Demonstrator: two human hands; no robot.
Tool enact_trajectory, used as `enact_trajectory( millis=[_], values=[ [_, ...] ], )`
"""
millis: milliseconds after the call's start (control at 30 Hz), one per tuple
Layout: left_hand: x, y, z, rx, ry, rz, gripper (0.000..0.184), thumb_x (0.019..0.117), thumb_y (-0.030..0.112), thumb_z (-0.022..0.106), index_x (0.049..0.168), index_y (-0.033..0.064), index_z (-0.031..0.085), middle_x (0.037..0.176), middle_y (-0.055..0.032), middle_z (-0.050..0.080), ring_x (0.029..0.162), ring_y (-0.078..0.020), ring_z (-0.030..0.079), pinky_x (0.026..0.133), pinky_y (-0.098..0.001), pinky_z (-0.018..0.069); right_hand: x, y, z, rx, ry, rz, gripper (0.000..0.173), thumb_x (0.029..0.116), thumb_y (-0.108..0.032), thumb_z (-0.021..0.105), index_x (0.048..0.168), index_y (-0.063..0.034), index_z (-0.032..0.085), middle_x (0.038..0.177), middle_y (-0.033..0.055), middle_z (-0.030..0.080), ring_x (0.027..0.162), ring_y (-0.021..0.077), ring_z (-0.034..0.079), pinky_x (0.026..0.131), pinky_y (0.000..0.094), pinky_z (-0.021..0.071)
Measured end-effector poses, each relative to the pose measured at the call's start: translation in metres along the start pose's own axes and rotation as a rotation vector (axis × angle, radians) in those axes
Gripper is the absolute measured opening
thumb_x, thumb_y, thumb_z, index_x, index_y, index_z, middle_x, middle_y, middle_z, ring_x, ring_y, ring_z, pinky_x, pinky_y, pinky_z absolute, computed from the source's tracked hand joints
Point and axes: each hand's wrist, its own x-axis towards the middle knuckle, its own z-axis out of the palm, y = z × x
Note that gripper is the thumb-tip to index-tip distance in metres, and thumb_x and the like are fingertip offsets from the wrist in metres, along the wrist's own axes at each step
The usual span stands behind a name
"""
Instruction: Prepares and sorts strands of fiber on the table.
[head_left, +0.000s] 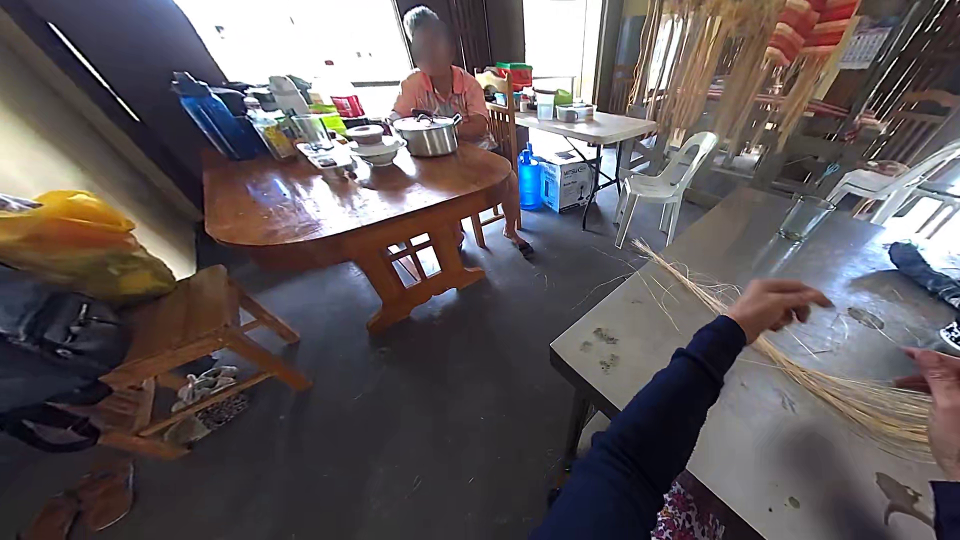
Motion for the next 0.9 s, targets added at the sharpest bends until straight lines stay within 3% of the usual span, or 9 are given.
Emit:
enact_trajectory(
  millis=[67,167,300,533,733,900],
  values=[
    [-0.003,-0.004,0.017,0.127,-0.229,-0.007,0.023,0.1054,0.006,0.051,0.102,-0.0082,0.068,0.063,0.0004,0.054,0.048,-0.0029,0.040,0.047,-0.0195,0.0358,-0.002,0.006,0.013,0.208,-0.100,0.043,0.032,0.1057,-0.019,0.052,0.123,0.0059,0.062,0.083,-0.0056,0.068,0.065,-0.0030,0.064,0.064,0.0161,0.0576],
    [-0.002,-0.014,0.032,0.209,-0.374,-0.028,0.018,0.1031,0.002,0.055,0.097,-0.0095,0.068,0.062,0.0002,0.052,0.049,-0.0016,0.038,0.047,-0.0193,0.0336,-0.007,0.006,0.023,0.341,-0.123,0.106,0.022,0.1014,-0.010,0.057,0.118,0.0004,0.066,0.086,-0.0098,0.072,0.061,-0.0034,0.063,0.060,0.0156,0.0568],
    [-0.001,-0.016,0.030,0.295,-0.378,0.001,0.020,0.1034,0.004,0.057,0.095,-0.0090,0.069,0.063,0.0004,0.054,0.050,-0.0014,0.039,0.049,-0.0193,0.0340,-0.010,0.006,0.023,0.308,-0.086,0.117,0.015,0.1016,-0.008,0.058,0.108,-0.0008,0.069,0.089,-0.0084,0.073,0.063,-0.0041,0.064,0.061,0.0150,0.0564],
    [0.000,-0.020,0.031,0.386,-0.385,0.015,0.020,0.1039,0.006,0.056,0.097,-0.0068,0.071,0.064,0.0020,0.055,0.052,-0.0004,0.040,0.051,-0.0189,0.0351,-0.010,0.001,0.021,0.338,0.002,0.179,0.011,0.1005,-0.007,0.060,0.102,-0.0032,0.070,0.078,-0.0094,0.070,0.062,-0.0009,0.065,0.061,0.0173,0.0575],
    [0.005,-0.025,0.023,0.503,-0.319,0.011,0.024,0.1060,0.011,0.055,0.102,-0.0056,0.072,0.069,-0.0020,0.059,0.057,-0.0044,0.044,0.057,-0.0230,0.0394,0.001,0.000,0.006,0.482,0.143,0.453,0.014,0.1070,-0.013,0.053,0.101,-0.0086,0.064,0.082,-0.0059,0.069,0.065,0.0056,0.066,0.062,0.0222,0.0585],
    [0.007,-0.023,0.023,0.614,-0.241,0.034,0.026,0.1072,0.013,0.053,0.106,-0.0050,0.072,0.077,-0.0079,0.066,0.067,-0.0113,0.055,0.072,-0.0316,0.0492,0.013,0.020,-0.022,0.665,0.305,0.540,0.019,0.1118,-0.020,0.042,0.106,-0.0127,0.059,0.083,-0.0070,0.067,0.063,0.0041,0.064,0.061,0.0209,0.0572]
  ],
)
